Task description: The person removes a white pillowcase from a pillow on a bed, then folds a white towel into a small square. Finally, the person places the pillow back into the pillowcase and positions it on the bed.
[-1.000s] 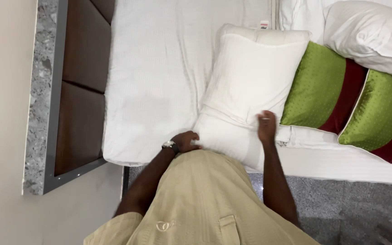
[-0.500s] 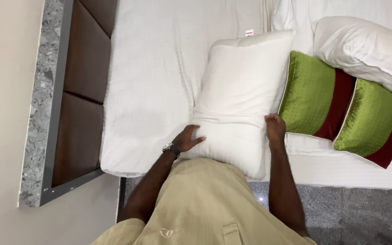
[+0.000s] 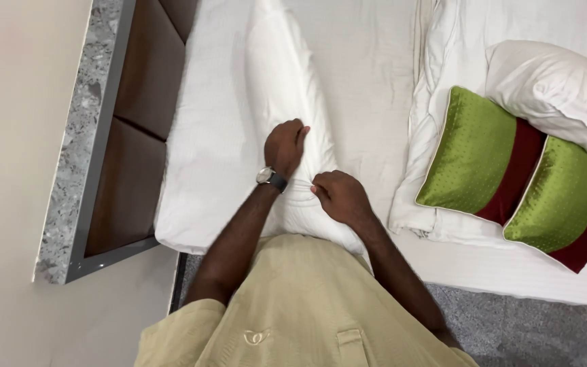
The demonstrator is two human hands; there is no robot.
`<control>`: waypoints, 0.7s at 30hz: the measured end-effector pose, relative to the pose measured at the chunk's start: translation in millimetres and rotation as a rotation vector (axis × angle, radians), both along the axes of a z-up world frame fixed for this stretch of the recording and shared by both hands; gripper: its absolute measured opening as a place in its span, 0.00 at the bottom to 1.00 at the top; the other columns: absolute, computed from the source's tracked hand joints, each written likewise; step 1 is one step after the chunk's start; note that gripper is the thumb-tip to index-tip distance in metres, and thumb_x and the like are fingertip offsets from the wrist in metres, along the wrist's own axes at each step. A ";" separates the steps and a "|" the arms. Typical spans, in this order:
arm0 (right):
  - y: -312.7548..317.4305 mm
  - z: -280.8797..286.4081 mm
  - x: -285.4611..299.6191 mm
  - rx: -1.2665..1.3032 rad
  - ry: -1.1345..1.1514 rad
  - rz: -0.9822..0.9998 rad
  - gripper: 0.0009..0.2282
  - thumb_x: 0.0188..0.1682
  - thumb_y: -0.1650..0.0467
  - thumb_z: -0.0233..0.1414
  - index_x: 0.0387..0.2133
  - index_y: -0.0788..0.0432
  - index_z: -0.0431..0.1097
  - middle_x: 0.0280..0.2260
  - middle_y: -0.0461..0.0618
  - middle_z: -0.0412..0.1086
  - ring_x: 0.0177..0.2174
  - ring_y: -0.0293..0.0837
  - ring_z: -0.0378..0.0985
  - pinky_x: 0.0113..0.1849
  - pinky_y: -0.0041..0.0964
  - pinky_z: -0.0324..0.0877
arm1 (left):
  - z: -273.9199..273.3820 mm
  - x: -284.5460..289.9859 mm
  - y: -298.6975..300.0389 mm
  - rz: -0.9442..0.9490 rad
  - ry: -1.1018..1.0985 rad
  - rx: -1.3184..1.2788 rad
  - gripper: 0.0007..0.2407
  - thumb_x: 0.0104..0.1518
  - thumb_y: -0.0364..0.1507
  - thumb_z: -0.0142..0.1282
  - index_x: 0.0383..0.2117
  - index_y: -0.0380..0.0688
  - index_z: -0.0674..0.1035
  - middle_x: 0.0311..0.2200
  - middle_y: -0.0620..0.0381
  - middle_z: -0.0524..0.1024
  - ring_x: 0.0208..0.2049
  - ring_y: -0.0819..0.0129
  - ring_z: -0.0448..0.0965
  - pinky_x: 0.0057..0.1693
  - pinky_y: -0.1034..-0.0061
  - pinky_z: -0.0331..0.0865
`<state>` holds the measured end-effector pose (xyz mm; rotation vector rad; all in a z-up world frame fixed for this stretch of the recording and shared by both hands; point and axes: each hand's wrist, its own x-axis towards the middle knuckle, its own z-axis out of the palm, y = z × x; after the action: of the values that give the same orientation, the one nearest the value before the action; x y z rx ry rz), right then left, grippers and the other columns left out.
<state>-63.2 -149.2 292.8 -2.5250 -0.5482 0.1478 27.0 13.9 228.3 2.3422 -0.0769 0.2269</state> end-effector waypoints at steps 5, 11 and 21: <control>-12.3 -46.6 28.9 0.331 0.242 -0.193 0.07 0.54 0.68 0.57 0.40 0.60 0.73 0.34 0.50 0.73 0.33 0.43 0.74 0.35 0.38 0.71 | -26.1 -10.3 26.7 -0.181 -0.056 -0.145 0.10 0.67 0.32 0.53 0.32 0.39 0.80 0.27 0.48 0.79 0.28 0.56 0.77 0.39 0.63 0.71; -29.7 -74.9 113.3 0.524 0.003 -0.413 0.19 0.54 0.67 0.57 0.56 0.60 0.65 0.55 0.54 0.66 0.49 0.46 0.71 0.42 0.38 0.73 | -23.9 -61.2 23.9 -0.417 -0.130 -0.145 0.12 0.66 0.34 0.51 0.33 0.39 0.81 0.29 0.49 0.80 0.29 0.54 0.77 0.38 0.62 0.70; 21.7 -110.0 167.6 0.010 0.169 -0.479 0.10 0.51 0.71 0.51 0.41 0.65 0.75 0.48 0.59 0.72 0.44 0.56 0.76 0.45 0.51 0.72 | -20.3 -92.3 28.7 -0.498 0.092 -0.160 0.12 0.66 0.35 0.50 0.30 0.41 0.79 0.23 0.49 0.77 0.26 0.54 0.75 0.37 0.60 0.68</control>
<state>104.4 -127.5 182.8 -2.5245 0.1270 0.1749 -65.3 42.6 208.0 2.0937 -0.5661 -0.1178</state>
